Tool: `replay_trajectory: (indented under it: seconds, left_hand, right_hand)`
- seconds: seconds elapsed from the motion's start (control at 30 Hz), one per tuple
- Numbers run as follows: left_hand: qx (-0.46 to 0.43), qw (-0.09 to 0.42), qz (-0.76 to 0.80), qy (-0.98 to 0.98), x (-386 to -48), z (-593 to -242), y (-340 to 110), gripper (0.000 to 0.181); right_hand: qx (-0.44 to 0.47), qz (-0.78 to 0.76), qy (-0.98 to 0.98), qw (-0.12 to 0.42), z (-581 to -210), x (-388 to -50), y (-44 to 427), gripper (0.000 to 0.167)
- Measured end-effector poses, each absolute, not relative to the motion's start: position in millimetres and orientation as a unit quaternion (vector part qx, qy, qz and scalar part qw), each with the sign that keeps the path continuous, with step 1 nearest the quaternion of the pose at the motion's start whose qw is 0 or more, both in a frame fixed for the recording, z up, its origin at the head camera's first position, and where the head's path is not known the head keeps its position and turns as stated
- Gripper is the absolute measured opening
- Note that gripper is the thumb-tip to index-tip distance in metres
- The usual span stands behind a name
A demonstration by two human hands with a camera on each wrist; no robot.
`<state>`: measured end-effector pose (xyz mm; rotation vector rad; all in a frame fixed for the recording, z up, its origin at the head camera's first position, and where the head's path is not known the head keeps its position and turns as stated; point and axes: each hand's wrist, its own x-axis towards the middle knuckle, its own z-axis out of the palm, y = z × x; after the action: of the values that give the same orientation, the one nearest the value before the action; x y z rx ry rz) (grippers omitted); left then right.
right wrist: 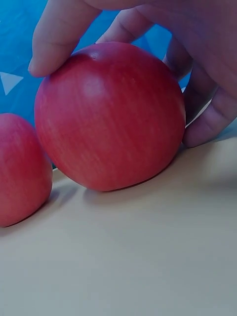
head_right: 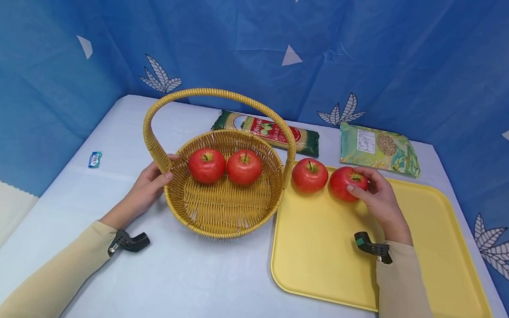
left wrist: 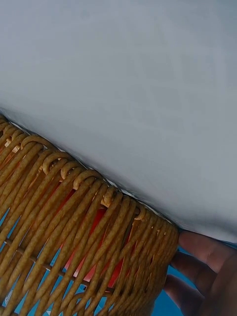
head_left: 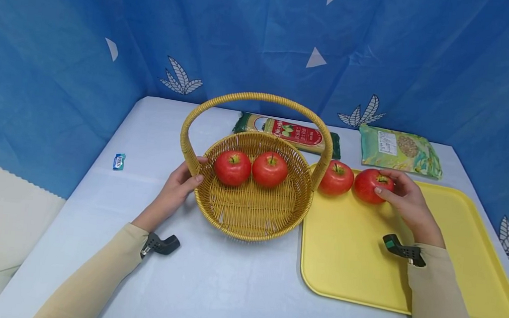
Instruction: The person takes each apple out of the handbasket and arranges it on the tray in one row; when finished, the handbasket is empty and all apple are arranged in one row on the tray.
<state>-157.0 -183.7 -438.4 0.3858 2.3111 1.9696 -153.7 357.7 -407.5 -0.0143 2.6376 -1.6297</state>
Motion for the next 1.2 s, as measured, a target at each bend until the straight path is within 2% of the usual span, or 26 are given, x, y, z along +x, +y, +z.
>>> replay_trajectory:
  seconds: [0.43, 0.9, 1.2]
  left_hand:
    - [0.121, 0.041, 0.637, 0.76, -156.1, -438.5, -183.3, 0.048]
    - [0.124, 0.043, 0.644, 0.754, -156.7, -438.5, -183.8, 0.048]
    - [0.124, 0.041, 0.637, 0.759, -157.6, -439.4, -184.0, 0.049]
  right_hand:
    - [0.005, -0.527, 0.85, 0.017, -405.4, -152.1, 358.9, 0.044]
    - [0.019, -0.548, 0.836, -0.01, -394.2, -149.0, 361.0, 0.043]
    - [-0.018, -0.567, 0.821, -0.069, -375.1, -138.4, 368.9, 0.043]
